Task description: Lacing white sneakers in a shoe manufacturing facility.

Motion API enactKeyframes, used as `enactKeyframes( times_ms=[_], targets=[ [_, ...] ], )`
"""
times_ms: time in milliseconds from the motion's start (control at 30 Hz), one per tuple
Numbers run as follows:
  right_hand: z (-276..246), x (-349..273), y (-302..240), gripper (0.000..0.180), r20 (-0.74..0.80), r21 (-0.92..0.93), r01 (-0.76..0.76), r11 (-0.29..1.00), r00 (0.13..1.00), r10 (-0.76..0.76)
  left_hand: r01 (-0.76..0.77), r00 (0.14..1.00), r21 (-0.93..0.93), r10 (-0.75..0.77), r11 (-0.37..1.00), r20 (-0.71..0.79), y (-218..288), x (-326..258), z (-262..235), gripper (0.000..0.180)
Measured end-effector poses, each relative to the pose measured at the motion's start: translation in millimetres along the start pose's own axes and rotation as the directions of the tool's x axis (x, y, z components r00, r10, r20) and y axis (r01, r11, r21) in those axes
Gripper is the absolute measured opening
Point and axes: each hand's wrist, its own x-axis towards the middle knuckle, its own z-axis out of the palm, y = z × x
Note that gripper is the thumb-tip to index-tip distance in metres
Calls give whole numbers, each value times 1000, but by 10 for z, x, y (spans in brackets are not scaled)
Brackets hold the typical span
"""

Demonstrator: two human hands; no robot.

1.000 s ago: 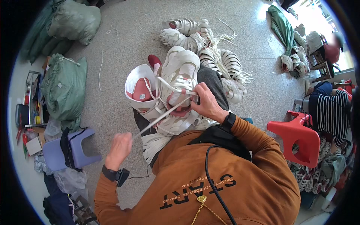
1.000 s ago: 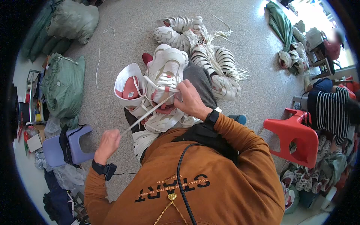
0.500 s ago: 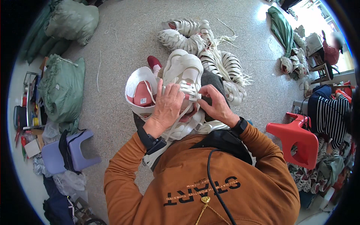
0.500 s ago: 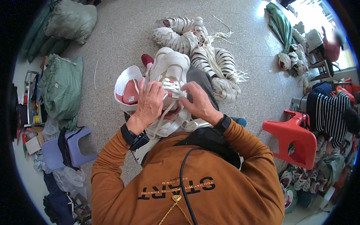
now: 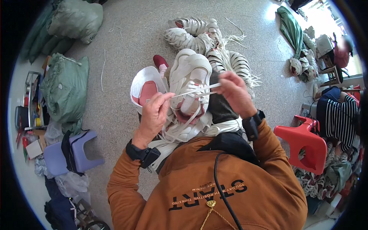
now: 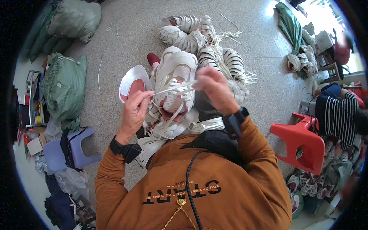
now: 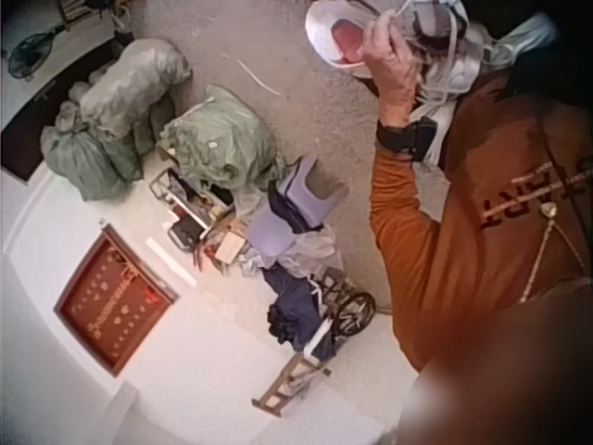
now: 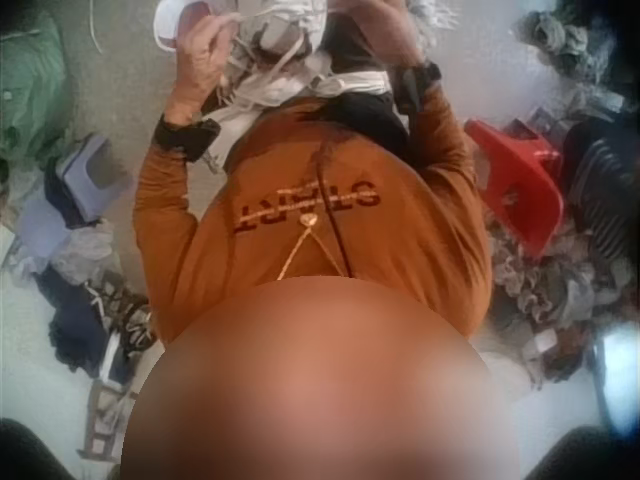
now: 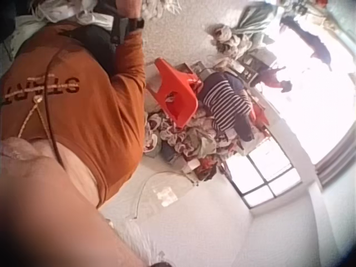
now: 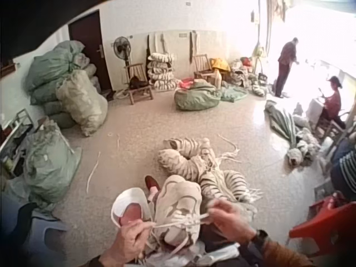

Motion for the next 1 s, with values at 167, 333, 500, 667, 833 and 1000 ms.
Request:
enactKeyframes(
  times_ms=[167,333,500,667,833,1000],
  targets=[
    [-555,-155,63,8,30,385,11,923,999,-25,148,989,-154,-144,977,37,-270,-28,340,15],
    [-707,-228,111,11,-11,525,42,850,999,-43,59,998,87,-60,995,11,-344,98,343,10],
    [-691,-282,46,14,-220,147,-68,987,970,100,-33,998,323,48,946,-40,-338,197,355,11],
    [-490,-318,76,15,-222,-406,35,913,966,-135,415,910,-344,-389,842,147,-396,210,422,14],
    [-68,-280,162,16,49,-433,2,902,999,21,294,956,-190,-287,937,65,-296,237,399,11],
    [307,-199,472,28,230,-524,21,851,966,118,21,1000,166,-19,986,-14,-212,212,489,4]
  ],
)
